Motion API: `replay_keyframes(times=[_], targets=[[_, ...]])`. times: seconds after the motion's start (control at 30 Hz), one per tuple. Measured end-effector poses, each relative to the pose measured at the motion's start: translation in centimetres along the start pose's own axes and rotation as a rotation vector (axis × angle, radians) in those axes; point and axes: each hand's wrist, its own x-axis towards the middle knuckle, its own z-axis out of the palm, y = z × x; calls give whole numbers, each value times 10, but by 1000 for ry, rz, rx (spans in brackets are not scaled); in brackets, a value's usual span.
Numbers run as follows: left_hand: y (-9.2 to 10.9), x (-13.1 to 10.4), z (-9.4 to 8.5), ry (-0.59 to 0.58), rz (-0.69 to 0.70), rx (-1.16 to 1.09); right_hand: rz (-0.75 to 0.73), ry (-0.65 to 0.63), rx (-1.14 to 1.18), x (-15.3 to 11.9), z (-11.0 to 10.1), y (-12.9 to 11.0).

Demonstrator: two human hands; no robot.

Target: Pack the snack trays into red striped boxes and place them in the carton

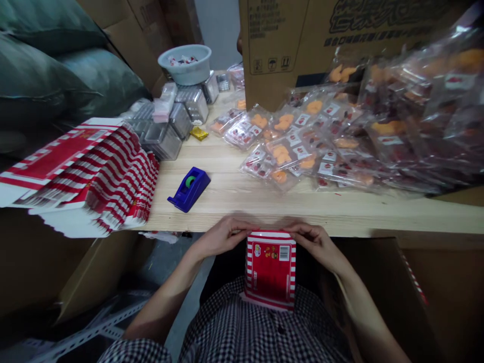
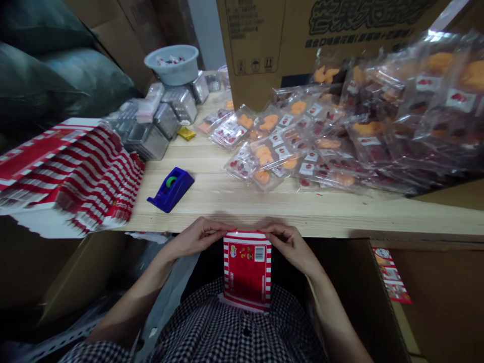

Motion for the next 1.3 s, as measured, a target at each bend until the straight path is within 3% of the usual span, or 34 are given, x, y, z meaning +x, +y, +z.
replay_keyframes(times=[0.37,0.6,0.73,1.3], targets=[[5,-8,-1,9,-5,96,26,-80,108,-4,3,-8],[18,15,-6,-35,0,276,53,-227,23,8,-8,-25],[22,24,-5,-40,16,308,71,-234,9,11,-8,-31],[3,24,1,5,-23,244,28,-224,-21,17,-10,-25]])
